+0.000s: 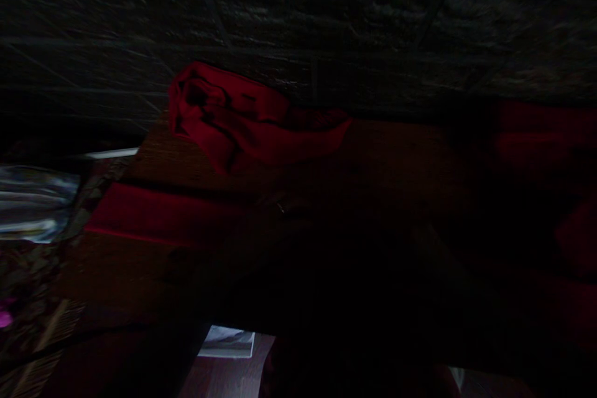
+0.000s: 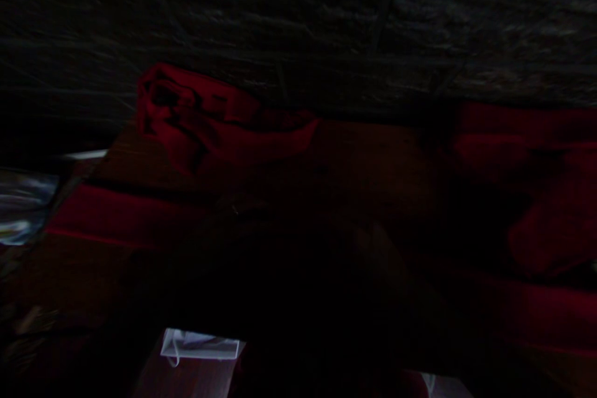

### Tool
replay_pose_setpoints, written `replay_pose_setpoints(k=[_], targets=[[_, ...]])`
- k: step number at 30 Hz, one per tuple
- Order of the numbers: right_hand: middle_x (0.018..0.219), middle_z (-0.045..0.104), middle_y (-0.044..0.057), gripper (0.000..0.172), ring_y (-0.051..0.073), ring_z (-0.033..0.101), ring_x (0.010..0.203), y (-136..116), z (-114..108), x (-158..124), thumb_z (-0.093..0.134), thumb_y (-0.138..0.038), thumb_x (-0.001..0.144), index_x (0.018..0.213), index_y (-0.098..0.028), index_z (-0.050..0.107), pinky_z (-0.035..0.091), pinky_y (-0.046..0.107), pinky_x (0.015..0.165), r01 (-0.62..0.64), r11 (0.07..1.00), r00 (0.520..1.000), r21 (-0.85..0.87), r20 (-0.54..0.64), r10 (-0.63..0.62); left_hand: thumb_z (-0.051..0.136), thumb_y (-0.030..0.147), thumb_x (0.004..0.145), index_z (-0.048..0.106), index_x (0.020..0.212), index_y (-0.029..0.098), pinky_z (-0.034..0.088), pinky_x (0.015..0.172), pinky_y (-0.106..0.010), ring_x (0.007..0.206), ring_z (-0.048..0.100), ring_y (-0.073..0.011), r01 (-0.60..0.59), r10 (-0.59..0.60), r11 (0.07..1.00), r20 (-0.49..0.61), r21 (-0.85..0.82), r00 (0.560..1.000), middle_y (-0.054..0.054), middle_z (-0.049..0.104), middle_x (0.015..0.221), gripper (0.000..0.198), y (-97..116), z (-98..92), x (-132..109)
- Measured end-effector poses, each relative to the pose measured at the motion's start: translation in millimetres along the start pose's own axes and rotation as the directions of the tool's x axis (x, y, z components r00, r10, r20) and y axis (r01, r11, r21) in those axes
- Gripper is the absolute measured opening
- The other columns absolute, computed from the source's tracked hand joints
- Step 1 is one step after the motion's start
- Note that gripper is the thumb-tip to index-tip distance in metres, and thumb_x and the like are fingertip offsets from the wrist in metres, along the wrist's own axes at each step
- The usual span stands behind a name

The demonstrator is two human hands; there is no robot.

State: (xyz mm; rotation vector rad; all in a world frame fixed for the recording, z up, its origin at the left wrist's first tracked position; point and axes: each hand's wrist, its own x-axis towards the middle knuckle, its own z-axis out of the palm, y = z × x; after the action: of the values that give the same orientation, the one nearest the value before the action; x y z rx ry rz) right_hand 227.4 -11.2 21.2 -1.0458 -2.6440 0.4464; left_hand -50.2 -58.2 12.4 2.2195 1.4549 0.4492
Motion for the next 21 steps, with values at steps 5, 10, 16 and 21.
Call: replay_pose_setpoints(k=[5, 10, 16, 21], targets=[[0.110, 0.063, 0.007, 0.029, 0.017, 0.063, 0.093, 4.7, -7.3, 14.0, 0.055, -0.038, 0.098, 0.113, -0.015, 0.062, 0.056, 0.035, 0.082, -0.014, 1.000, 0.998, 0.021, 0.067, 0.013, 0.045, 0.021, 0.096, 0.068, 0.112, 0.022, 0.036, 0.113, -0.047, 0.125, 0.051, -0.0227, -0.036, 0.036, 0.999, 0.056, 0.003, 0.998, -0.004, 0.063, 0.128, 0.028, 3.6, 1.1, -3.5], [0.107, 0.064, 0.007, 0.029, 0.016, 0.063, 0.091, -0.4, -3.1, 24.1, 0.057, -0.039, 0.097, 0.111, -0.014, 0.062, 0.056, 0.034, 0.081, -0.009, 0.999, 0.987, 0.046, 0.160, 0.001, 0.045, 0.023, 0.097, 0.067, 0.111, 0.023, 0.036, 0.113, -0.048, 0.125, 0.052, -0.0220, -0.029, 0.029, 1.000, 0.065, -0.009, 0.997, -0.003, 0.064, 0.127, 0.027, 6.4, 1.3, -5.9], [0.109, 0.063, 0.007, 0.028, 0.016, 0.063, 0.092, -5.5, -2.0, 24.2, 0.056, -0.038, 0.098, 0.112, -0.015, 0.062, 0.056, 0.034, 0.081, -0.029, 0.998, 0.979, 0.057, 0.202, 0.017, 0.047, 0.026, 0.097, 0.067, 0.110, 0.022, 0.038, 0.112, -0.049, 0.124, 0.054, -0.0218, -0.049, 0.049, 0.999, 0.039, -0.010, 0.998, -0.003, 0.065, 0.126, 0.024, 6.4, 2.3, -6.2], [0.110, 0.063, 0.007, 0.027, 0.017, 0.063, 0.093, -7.3, -2.9, 21.5, 0.056, -0.037, 0.098, 0.113, -0.015, 0.062, 0.056, 0.035, 0.082, -0.047, 0.997, 0.978, 0.059, 0.207, 0.034, 0.047, 0.030, 0.098, 0.067, 0.111, 0.023, 0.039, 0.112, -0.050, 0.122, 0.056, -0.0215, -0.080, 0.081, 0.997, 0.036, -0.013, 0.996, -0.002, 0.065, 0.126, 0.025, 6.1, 4.5, -6.1]])
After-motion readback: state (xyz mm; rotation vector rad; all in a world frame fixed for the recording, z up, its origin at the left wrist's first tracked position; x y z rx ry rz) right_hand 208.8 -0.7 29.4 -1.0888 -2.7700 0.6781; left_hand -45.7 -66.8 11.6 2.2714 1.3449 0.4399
